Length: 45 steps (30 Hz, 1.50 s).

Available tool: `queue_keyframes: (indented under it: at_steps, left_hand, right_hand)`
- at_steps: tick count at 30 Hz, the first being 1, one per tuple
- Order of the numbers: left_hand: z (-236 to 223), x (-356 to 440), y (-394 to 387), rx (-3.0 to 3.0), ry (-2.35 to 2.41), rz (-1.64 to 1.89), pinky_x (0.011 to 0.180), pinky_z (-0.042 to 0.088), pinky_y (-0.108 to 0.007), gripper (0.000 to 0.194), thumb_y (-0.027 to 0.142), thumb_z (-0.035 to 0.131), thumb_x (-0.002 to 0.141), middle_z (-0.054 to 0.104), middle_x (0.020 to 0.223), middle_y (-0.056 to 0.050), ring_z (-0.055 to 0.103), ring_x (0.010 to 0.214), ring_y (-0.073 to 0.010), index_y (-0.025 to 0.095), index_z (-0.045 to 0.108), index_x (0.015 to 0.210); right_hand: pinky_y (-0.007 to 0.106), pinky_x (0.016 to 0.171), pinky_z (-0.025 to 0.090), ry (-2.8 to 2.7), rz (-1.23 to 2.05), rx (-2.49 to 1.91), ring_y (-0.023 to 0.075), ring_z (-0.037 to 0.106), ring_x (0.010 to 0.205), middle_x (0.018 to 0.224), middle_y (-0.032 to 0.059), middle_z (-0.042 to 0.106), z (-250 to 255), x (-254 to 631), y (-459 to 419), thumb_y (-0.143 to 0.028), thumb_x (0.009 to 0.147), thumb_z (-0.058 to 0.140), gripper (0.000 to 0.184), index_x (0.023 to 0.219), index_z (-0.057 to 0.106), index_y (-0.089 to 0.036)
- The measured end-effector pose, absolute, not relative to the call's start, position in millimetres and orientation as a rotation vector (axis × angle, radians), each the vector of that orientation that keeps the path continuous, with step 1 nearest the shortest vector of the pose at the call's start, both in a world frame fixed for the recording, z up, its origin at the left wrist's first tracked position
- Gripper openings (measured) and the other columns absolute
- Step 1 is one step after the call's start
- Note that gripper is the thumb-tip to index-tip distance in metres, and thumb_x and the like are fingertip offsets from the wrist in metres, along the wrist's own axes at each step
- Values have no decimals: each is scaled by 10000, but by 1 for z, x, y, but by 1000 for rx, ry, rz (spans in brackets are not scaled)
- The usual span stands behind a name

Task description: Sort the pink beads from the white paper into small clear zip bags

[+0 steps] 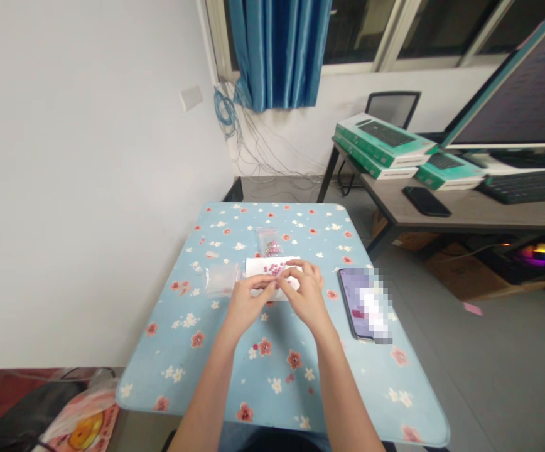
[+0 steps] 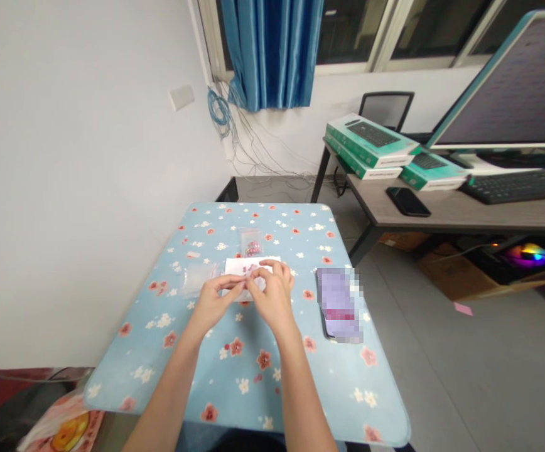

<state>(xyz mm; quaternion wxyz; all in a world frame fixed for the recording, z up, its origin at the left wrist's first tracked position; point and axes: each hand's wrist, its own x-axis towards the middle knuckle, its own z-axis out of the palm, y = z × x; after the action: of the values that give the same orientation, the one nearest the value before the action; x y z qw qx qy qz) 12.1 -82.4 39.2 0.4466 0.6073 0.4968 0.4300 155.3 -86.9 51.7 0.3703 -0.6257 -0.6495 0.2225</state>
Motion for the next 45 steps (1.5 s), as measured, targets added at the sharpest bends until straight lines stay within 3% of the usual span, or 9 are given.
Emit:
queue_keyframes:
  at_steps: [6, 12, 15, 17, 21, 24, 36, 45]
  left_hand:
    - [45, 15, -85, 1710, 1451, 1041, 734, 483, -283, 126, 220, 553, 803, 698, 743, -1, 647, 737, -164, 193, 657, 739]
    - [46, 13, -86, 1804, 1766, 1144, 842, 453, -354, 100, 133, 550, 758, 717, 921, -28, 635, 902, -206, 200, 606, 709]
    - [46, 7, -86, 1764, 1619, 1162, 844, 463, -355, 74, 167, 565, 770, 709, 977, -37, 628, 958, -208, 198, 605, 715]
    - [47, 3, -87, 1784, 1432, 1101, 848, 472, -354, 76, 232, 589, 789, 684, 1059, -50, 611, 1014, -210, 208, 632, 846]
    - [47, -1, -91, 1904, 1172, 903, 993, 412, -435, 662, 380, 748, 683, 534, 1313, -82, 508, 1187, -249, 267, 471, 1274]
    - [42, 0, -93, 1974, 1119, 859, 1073, 331, -484, 852, 425, 810, 596, 463, 1379, -81, 420, 1275, -274, 292, 401, 1331]
    - [39, 6, -93, 2068, 1101, 949, 1044, 358, -468, 849, 421, 830, 562, 511, 1307, -75, 455, 1222, -272, 285, 416, 1291]
    - [40, 8, -95, 2007, 1190, 1000, 965, 411, -415, 578, 356, 769, 652, 559, 1160, -74, 511, 1118, -252, 243, 482, 1141]
  right_hand:
    - [454, 923, 315, -1720, 464, -1620, 280, 433, 1086, 1134, 50, 584, 51, 151, -89, -268, 798, 557, 145, 691, 646, -228]
    - [441, 906, 311, -1692, 398, -1676, 279, 432, 1068, 1088, 43, 599, 50, 152, -89, -210, 743, 571, 136, 613, 610, -209]
    - [441, 899, 315, -1666, 441, -1677, 274, 437, 1057, 1075, 43, 599, 52, 156, -88, -204, 739, 559, 139, 607, 600, -206]
    - [447, 907, 315, -1672, 489, -1650, 272, 438, 1058, 1077, 43, 596, 55, 160, -88, -219, 754, 545, 149, 615, 596, -205]
    - [460, 938, 313, -1774, 590, -1551, 267, 437, 1067, 1083, 48, 588, 61, 167, -90, -234, 785, 513, 167, 644, 598, -209]
    - [455, 944, 325, -1879, 645, -1472, 260, 439, 1069, 1089, 49, 583, 66, 171, -93, -235, 805, 497, 180, 668, 613, -217]
    - [474, 992, 305, -1971, 698, -1426, 250, 443, 1087, 1092, 43, 575, 71, 174, -96, -208, 812, 481, 178, 690, 610, -217]
    - [459, 960, 323, -1932, 651, -1481, 260, 443, 1090, 1095, 43, 575, 68, 175, -95, -223, 817, 506, 167, 685, 609, -221]
